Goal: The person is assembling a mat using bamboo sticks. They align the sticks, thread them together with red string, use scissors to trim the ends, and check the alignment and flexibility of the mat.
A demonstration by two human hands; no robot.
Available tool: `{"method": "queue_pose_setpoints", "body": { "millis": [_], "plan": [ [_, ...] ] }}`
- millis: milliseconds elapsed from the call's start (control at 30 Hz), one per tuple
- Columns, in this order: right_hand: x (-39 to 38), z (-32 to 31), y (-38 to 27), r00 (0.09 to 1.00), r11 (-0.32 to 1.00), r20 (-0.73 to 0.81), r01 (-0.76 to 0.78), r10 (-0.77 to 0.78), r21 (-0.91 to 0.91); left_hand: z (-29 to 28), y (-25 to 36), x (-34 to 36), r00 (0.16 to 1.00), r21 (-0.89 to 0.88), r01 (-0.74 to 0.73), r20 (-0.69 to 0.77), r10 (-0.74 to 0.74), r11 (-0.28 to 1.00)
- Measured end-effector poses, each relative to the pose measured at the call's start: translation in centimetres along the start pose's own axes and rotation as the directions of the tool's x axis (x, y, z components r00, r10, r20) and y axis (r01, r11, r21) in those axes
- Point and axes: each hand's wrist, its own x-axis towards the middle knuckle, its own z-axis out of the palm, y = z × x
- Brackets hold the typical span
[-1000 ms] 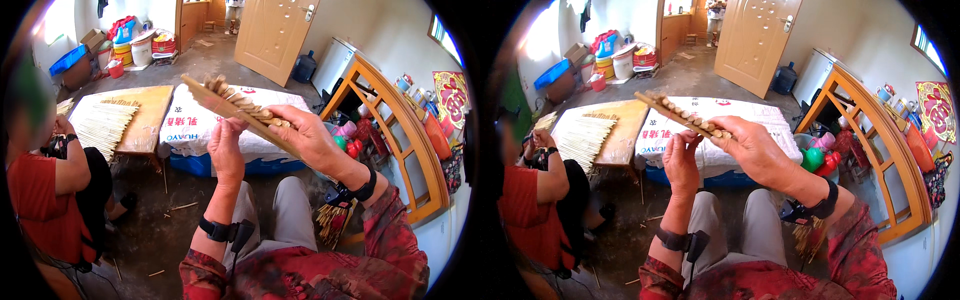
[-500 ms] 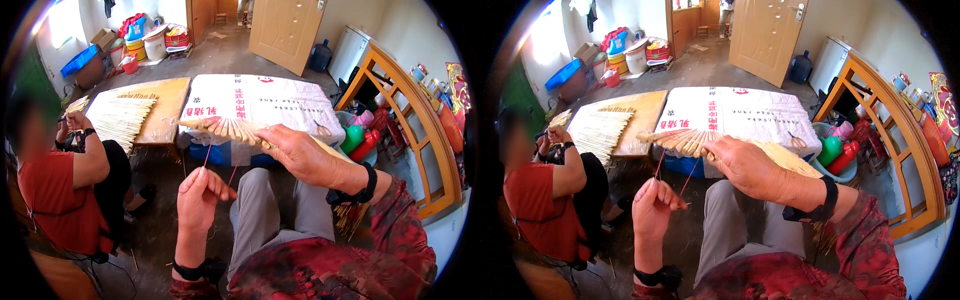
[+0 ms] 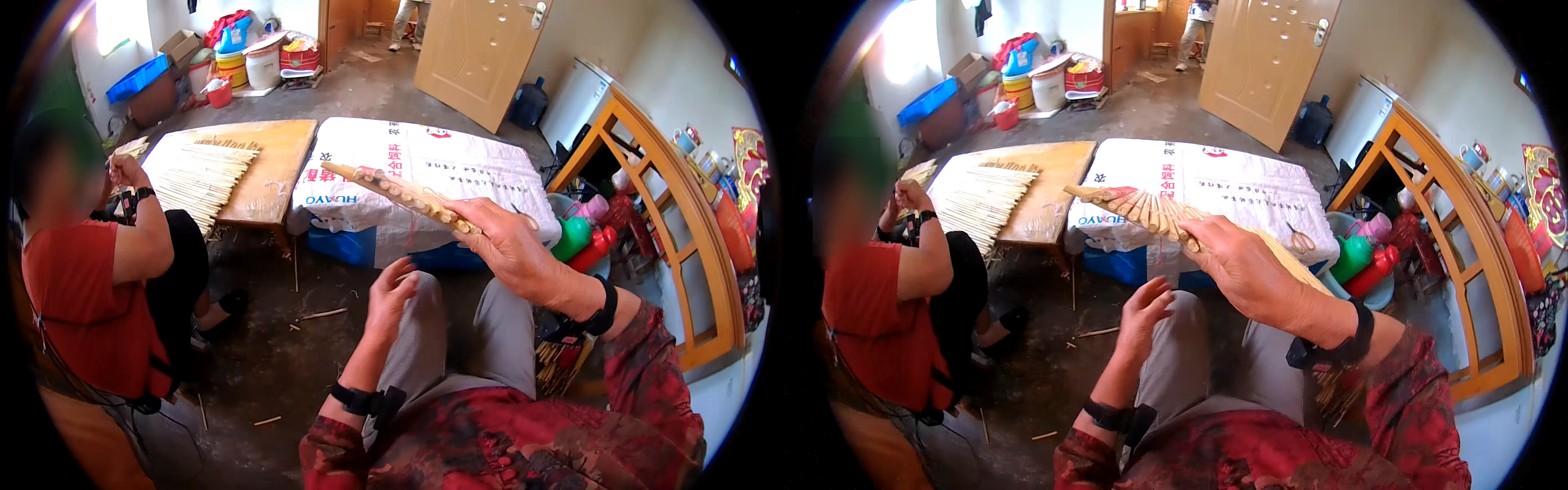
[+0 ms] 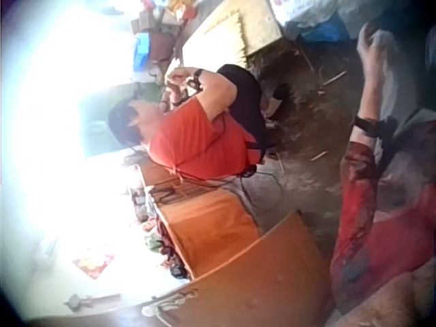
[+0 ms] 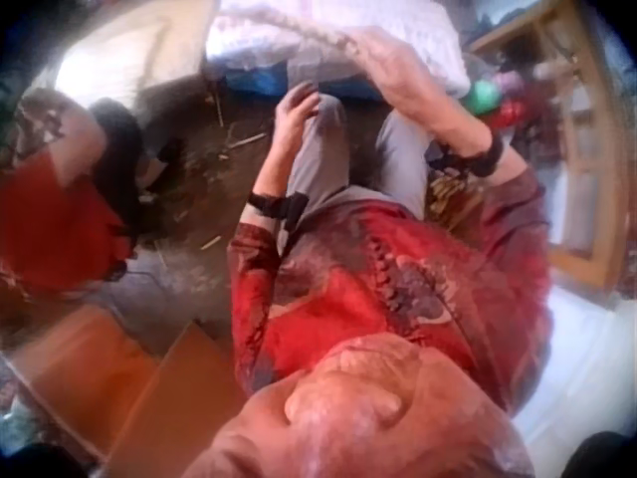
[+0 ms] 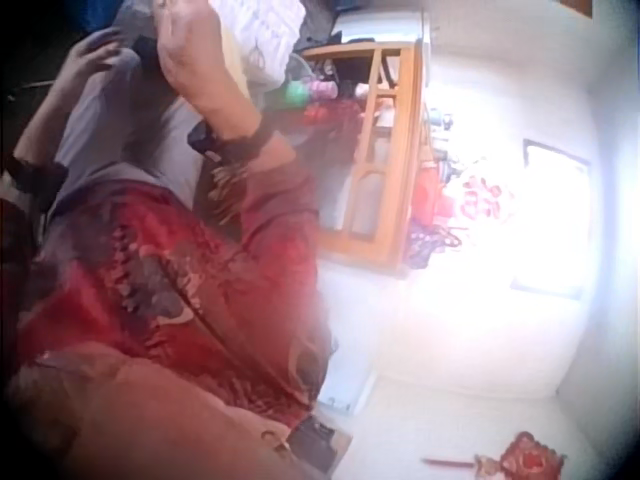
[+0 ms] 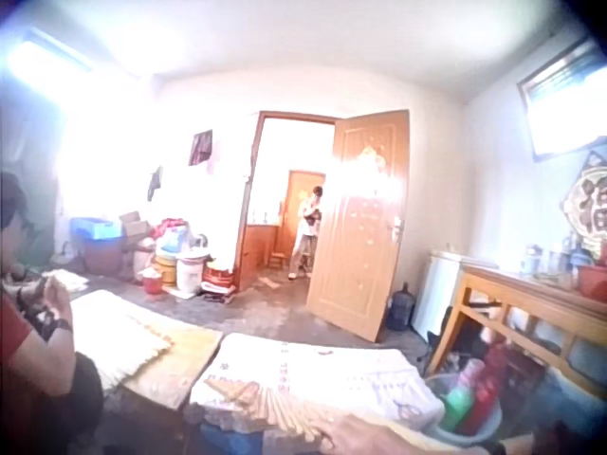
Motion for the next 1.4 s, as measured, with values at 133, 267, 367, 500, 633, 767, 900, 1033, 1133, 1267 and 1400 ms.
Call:
{"method": "queue_pose_setpoints", "body": {
  "millis": [133, 267, 367, 500, 633, 767, 900, 1033, 1133, 1267, 1400],
  "plan": [
    [-0.5, 0.1, -0.1, 0.999, 0.999, 0.001, -0.034, 0.034, 0.035, 4.9, 3.0, 1.9, 0.986, -0.41, -0.139, 0.022, 0.163, 0.901],
    [-0.6, 0.2, -0.6, 1.0, 0.995, -0.009, -0.019, 0.02, 0.096, 6.6, 4.1, 2.6, 0.962, -0.585, -0.271, -0.13, 0.241, 0.764],
    [-0.6, 0.2, -0.5, 0.999, 0.994, -0.029, -0.013, 0.016, 0.109, 6.9, 3.9, 3.0, 0.945, -0.625, -0.324, -0.175, 0.277, 0.711],
    [-0.6, 0.4, -0.5, 0.999, 0.989, -0.03, -0.025, 0.03, 0.144, 6.8, 4.1, 2.6, 0.944, -0.669, -0.322, -0.178, 0.277, 0.67],
    [-0.3, 0.3, -0.7, 0.997, 0.981, -0.027, -0.07, 0.076, 0.18, 6.6, 4.6, 2.4, 0.939, -0.73, -0.338, -0.221, 0.262, 0.594],
    [-0.1, 0.5, -0.4, 0.999, 0.987, -0.032, -0.037, 0.042, 0.157, 6.5, 2.2, 3.1, 0.953, -0.654, -0.302, -0.197, 0.23, 0.693],
    [0.0, 0.6, -0.4, 0.998, 0.984, -0.019, -0.055, 0.059, 0.17, 7.9, 1.3, 2.2, 0.977, -0.652, -0.209, -0.16, 0.138, 0.729],
    [0.1, 0.7, -0.5, 0.997, 0.978, -0.017, -0.07, 0.075, 0.197, 8.3, 3.6, 2.3, 0.973, -0.742, -0.226, -0.207, 0.104, 0.631],
    [-0.1, 0.9, -0.2, 0.998, 0.984, -0.019, -0.055, 0.059, 0.169, 8.1, 4.4, 2.4, 0.939, -0.718, -0.341, -0.29, 0.185, 0.607],
    [0.1, 0.8, -0.5, 0.997, 0.977, -0.015, -0.075, 0.08, 0.199, 7.6, 4.0, 3.4, 0.935, -0.711, -0.353, -0.263, 0.236, 0.608],
    [0.0, 0.5, -0.3, 0.997, 0.982, -0.038, -0.052, 0.06, 0.183, 7.7, 3.9, 3.8, 0.936, -0.731, -0.351, -0.267, 0.228, 0.585]
  ]
}}
